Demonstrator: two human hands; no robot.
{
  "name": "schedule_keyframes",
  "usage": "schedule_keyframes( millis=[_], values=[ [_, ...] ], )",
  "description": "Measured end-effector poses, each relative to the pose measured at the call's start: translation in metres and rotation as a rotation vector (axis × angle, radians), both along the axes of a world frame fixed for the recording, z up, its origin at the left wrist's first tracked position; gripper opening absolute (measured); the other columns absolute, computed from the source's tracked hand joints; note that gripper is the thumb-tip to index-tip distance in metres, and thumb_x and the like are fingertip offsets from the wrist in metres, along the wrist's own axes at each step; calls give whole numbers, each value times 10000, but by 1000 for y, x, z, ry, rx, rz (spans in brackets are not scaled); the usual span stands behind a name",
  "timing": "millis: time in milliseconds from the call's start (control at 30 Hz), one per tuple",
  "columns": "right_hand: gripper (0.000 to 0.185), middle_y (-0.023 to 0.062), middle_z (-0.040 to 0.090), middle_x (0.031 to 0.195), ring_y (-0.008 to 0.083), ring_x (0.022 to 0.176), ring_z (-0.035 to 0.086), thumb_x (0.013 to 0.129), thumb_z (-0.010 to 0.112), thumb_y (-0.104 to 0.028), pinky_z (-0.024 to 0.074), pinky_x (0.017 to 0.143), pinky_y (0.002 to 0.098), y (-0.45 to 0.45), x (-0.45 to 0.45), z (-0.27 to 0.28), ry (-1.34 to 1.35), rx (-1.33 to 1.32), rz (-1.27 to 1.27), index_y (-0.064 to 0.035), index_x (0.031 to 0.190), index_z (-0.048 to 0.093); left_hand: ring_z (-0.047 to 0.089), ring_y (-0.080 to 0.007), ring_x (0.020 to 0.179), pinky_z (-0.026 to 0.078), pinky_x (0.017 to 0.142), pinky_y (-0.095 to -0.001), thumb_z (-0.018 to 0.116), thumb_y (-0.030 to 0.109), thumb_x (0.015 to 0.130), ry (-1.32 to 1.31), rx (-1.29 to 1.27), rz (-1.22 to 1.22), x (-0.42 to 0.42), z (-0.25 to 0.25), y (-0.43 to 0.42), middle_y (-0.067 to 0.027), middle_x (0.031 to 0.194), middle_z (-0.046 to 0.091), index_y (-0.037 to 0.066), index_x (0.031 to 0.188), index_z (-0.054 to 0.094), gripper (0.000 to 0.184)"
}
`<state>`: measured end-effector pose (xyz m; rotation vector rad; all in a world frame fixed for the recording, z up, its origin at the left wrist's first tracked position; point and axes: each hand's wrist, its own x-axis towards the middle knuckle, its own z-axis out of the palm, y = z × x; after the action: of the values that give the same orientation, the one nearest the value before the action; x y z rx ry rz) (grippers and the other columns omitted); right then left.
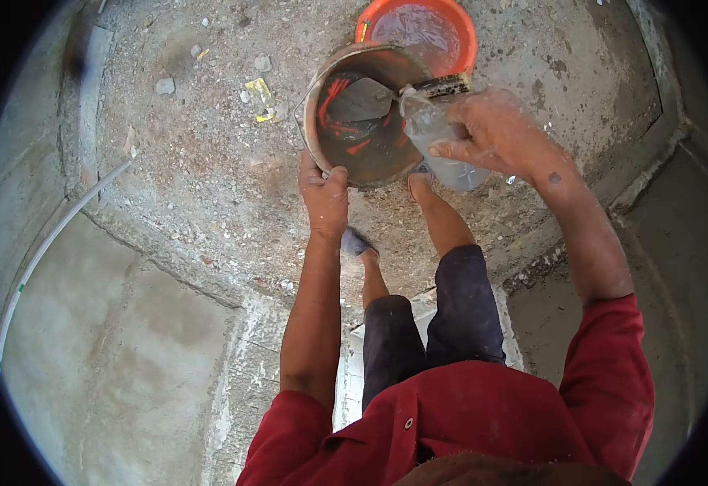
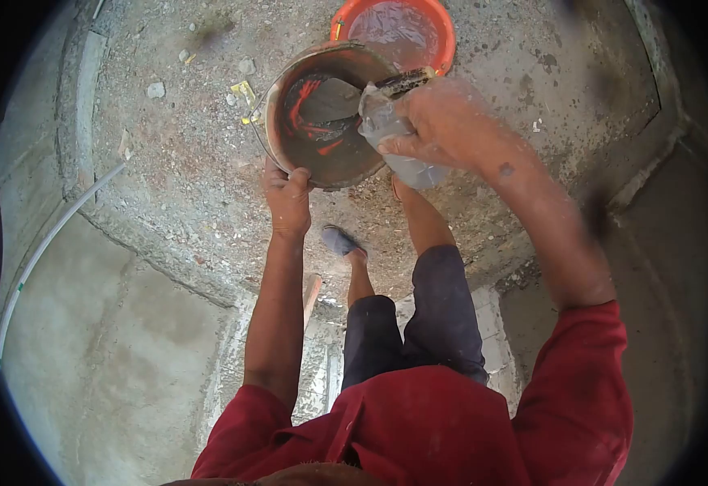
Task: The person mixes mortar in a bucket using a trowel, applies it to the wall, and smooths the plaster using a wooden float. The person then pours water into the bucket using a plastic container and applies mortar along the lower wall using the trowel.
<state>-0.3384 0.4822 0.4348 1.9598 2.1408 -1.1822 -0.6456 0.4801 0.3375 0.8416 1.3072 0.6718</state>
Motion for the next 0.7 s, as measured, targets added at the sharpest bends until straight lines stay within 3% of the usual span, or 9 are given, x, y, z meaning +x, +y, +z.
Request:
schedule_keyframes(
  millis=[233, 333, 433, 500, 600, 700],
  values=[
    [528, 246, 694, 791, 453, 784, 680, 873, 738, -511, 512, 747, 545, -16, -44, 1, 48, -123, 9, 15, 843, 716, 606, -148, 1115, 477, 998, -298, 537, -55, 828, -80, 6, 22, 1, 29, -2, -61, 1243, 640, -2, 1391, 542, 566],
    [591, 200, 731, 841, 405, 871, 724, 849, 737, -595, 560, 792, 508, -16, -51, 4, 41, -165, 64, -9, 917, 771, 608, -151, 1124, 481, 999, -301, 539, -53, 828, -73, 10, 0, -1, 33, -4, -69, 1258, 640, -4, 1400, 539, 574],
    [547, 240, 725, 939, 426, 905, 694, 869, 744, -536, 525, 812, 520, -16, -58, 14, 27, -157, 66, 7, 920, 719, 611, -156, 1135, 481, 1011, -306, 541, -52, 827, -79, 3, -18, -4, 34, -7, -78, 1273, 637, -10, 1406, 534, 580],
    [518, 219, 711, 1016, 406, 986, 683, 870, 756, -505, 522, 848, 512, -12, -60, 27, 20, -165, 70, -3, 989, 715, 612, -160, 1142, 477, 1026, -308, 542, -51, 827, -63, -14, -40, -2, 39, -7, -84, 1283, 633, -17, 1412, 527, 586],
    [473, 183, 679, 1087, 379, 1072, 662, 864, 778, -443, 520, 888, 505, -10, -52, 50, 61, -65, 4, -19, 1061, 705, 630, -165, 1119, 517, 982, -309, 544, -52, 838, -6, -33, -29, -10, 39, -12, -84, 1260, 635, -4, 1396, 522, 561],
    [455, 162, 678, 1120, 352, 1094, 668, 815, 824, -388, 537, 906, 486, -10, -34, 67, 76, 179, -146, -41, 1085, 709, 659, -178, 1072, 584, 859, -309, 551, -52, 853, -51, -141, 54, -25, 51, -25, -88, 1229, 634, 19, 1377, 508, 530]
  ],
)
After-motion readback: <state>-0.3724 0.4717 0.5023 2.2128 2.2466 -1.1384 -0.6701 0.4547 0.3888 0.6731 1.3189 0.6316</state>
